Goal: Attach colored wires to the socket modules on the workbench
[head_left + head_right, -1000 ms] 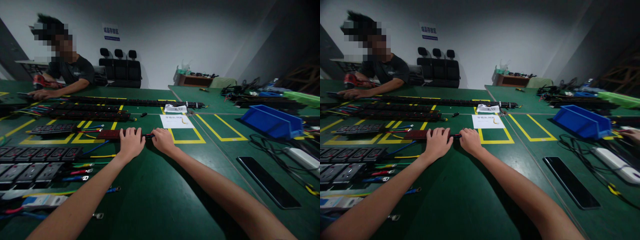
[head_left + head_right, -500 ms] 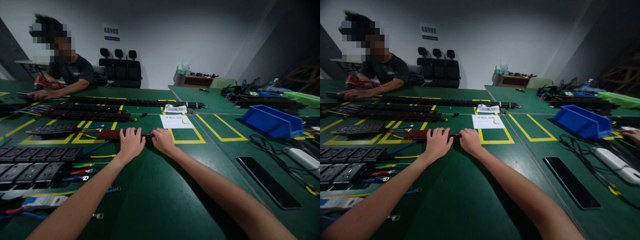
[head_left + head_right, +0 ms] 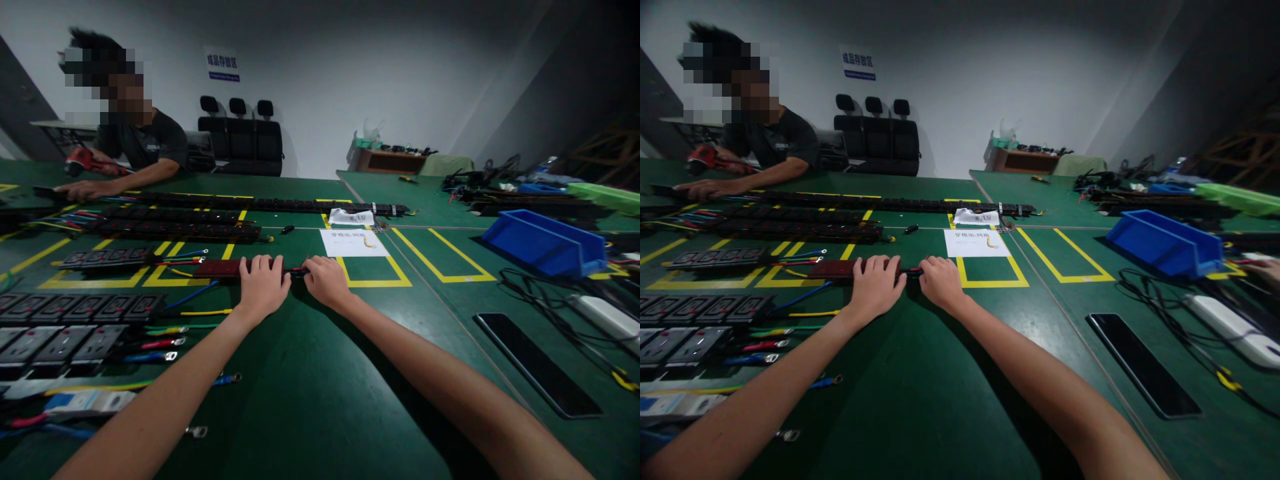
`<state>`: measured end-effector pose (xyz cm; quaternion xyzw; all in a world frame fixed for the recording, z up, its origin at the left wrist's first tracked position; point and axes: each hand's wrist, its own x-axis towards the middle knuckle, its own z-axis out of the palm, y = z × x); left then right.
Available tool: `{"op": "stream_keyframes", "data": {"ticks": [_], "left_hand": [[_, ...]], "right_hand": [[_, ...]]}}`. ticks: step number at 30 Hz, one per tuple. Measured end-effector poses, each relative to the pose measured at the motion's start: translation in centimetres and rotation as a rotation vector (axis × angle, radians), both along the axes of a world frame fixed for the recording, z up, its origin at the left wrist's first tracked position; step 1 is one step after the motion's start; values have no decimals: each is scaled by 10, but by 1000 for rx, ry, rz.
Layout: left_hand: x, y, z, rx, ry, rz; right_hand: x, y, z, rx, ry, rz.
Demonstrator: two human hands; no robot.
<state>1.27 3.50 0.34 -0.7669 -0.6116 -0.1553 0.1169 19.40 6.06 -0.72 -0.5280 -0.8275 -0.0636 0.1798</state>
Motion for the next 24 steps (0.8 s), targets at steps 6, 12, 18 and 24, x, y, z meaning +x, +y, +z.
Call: {"op": "stream_keyframes", "data": {"ticks": [6,12,18,24], "left_hand": [[-1,1,-1,2,-20,-13],[-2,1,-2,9,0,-13],[-2,0,-1,20,8,-14],[-2,0,-1,12,22,-12]], "right_hand": [[0,0,1,-1,9,6],[0,0,0,3,10,8],[-1,0,1,3,0,4],[-1,0,0,7,-3,6]]}}
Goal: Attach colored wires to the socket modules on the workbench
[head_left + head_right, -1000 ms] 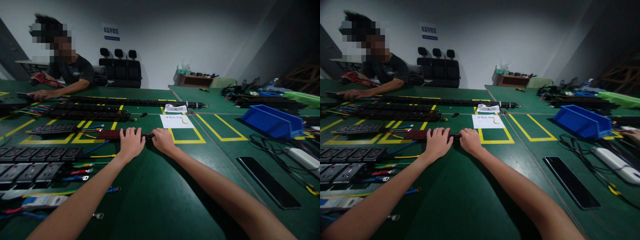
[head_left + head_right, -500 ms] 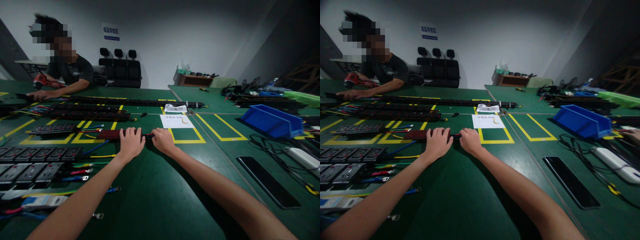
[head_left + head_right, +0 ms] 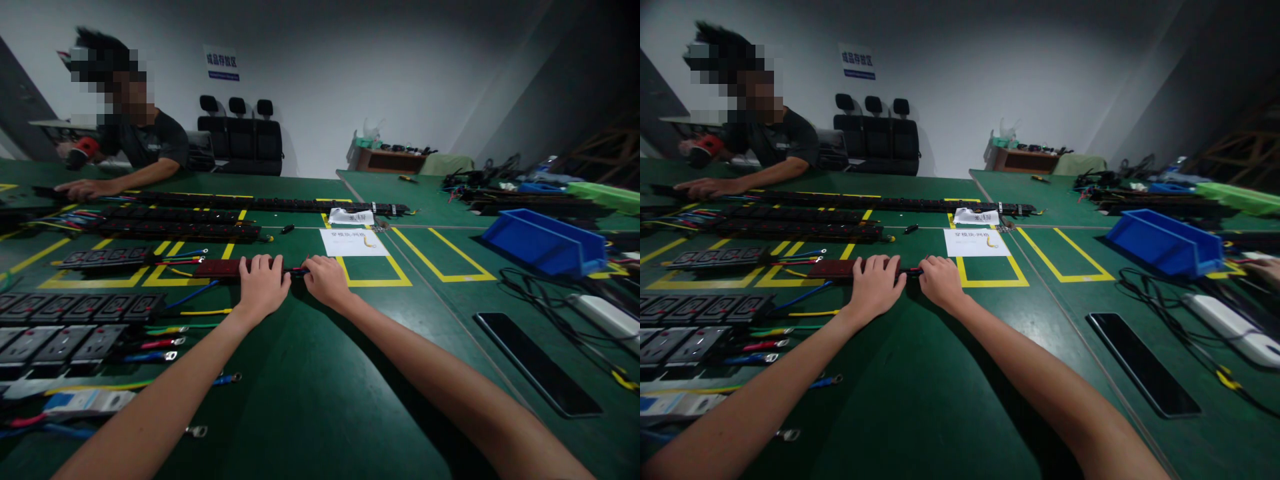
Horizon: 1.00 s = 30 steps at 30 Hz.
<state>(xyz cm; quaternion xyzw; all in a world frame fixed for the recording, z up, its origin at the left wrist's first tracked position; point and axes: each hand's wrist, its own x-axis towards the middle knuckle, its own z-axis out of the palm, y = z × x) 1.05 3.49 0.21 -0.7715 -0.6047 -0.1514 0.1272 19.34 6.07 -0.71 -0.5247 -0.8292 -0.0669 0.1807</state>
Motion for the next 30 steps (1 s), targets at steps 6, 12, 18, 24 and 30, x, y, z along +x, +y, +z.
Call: {"op": "stream_keyframes", "data": {"ticks": [6,12,18,24,30], "left_hand": [[1,2,-3,29,8,12],[1,2,-2,18,-2,6],[1,1,-1,18,-11,6],[1,2,-2,19,-7,1],[1,1,-2,24,-5,3]], "right_hand": [[0,0,-1,1,6,1],[1,0,0,-3,7,3],[1,0,1,-10,7,2],[2,1,-1,0,7,3],[2,2,-2,12,9,10]]}}
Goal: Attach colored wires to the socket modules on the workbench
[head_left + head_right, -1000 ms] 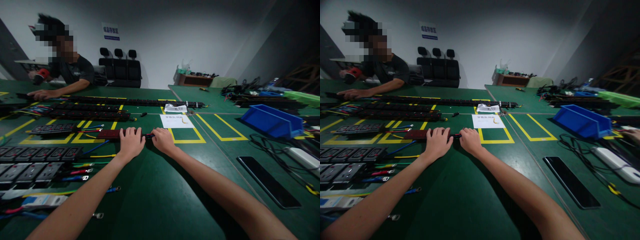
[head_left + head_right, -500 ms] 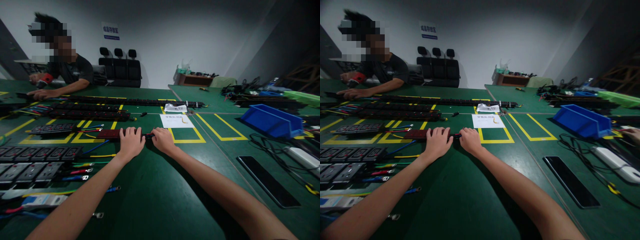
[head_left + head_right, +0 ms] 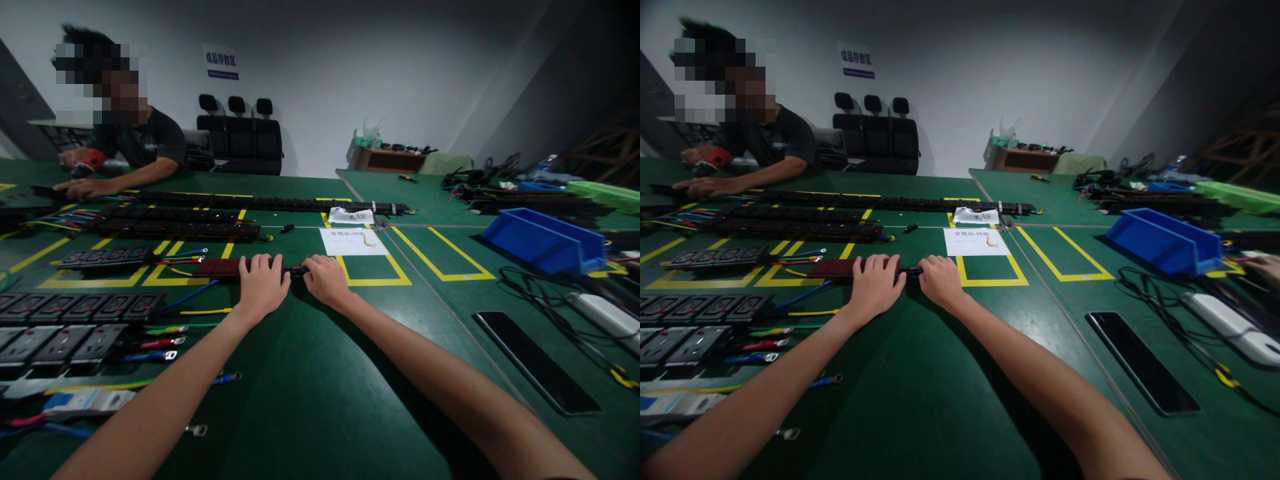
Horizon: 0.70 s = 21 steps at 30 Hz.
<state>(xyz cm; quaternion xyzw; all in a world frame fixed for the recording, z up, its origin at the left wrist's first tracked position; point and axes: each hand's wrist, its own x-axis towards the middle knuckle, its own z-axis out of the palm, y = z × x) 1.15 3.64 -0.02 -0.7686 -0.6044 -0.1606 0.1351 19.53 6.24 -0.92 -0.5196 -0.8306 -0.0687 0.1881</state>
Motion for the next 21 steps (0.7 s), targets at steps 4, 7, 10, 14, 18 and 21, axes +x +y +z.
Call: {"op": "stream_keyframes", "data": {"ticks": [4,7,10,14,18,21], "left_hand": [[1,-1,1,-1,7,15],[2,-1,2,-8,8,10],[1,-1,2,-15,5,5],[1,-1,2,-1,5,2],[1,-1,2,-13,0,7],[1,-1,2,-23,-12,6]], "right_hand": [[0,0,0,-2,-3,-8],[0,-1,1,-12,-7,-11],[-1,-1,2,-19,-10,-12],[-1,-1,3,-29,-14,-17],[-1,-2,3,-29,-16,-20],[-1,-2,3,-19,-11,-13]]}}
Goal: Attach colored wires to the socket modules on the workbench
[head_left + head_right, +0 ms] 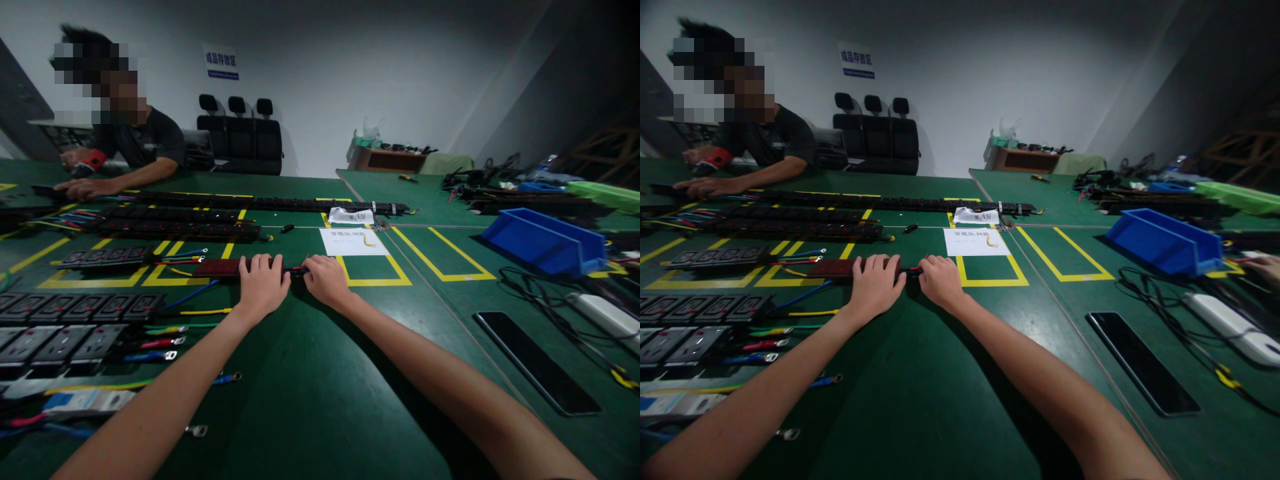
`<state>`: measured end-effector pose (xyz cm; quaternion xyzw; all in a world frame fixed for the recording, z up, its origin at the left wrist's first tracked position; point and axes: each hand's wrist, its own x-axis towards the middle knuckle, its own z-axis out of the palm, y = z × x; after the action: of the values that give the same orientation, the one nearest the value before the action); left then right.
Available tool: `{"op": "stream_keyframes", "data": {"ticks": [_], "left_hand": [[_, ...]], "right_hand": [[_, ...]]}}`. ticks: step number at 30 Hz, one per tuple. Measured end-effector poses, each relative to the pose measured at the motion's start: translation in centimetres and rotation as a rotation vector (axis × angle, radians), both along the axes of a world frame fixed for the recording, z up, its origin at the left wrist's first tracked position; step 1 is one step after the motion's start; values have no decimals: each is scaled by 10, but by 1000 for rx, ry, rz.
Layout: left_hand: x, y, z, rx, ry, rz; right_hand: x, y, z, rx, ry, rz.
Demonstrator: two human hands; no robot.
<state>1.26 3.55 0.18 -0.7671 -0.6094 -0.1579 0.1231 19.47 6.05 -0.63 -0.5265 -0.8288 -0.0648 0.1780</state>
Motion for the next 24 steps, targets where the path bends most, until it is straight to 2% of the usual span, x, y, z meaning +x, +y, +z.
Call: {"op": "stream_keyframes", "data": {"ticks": [19,22,24], "left_hand": [[0,0,-2,16,6,3],[-1,0,-1,16,11,0],[-1,0,-2,17,7,-2]], "right_hand": [[0,0,-1,-8,13,2],[1,2,-3,-22,68,11],[3,5,-5,-14,185,10]]}}
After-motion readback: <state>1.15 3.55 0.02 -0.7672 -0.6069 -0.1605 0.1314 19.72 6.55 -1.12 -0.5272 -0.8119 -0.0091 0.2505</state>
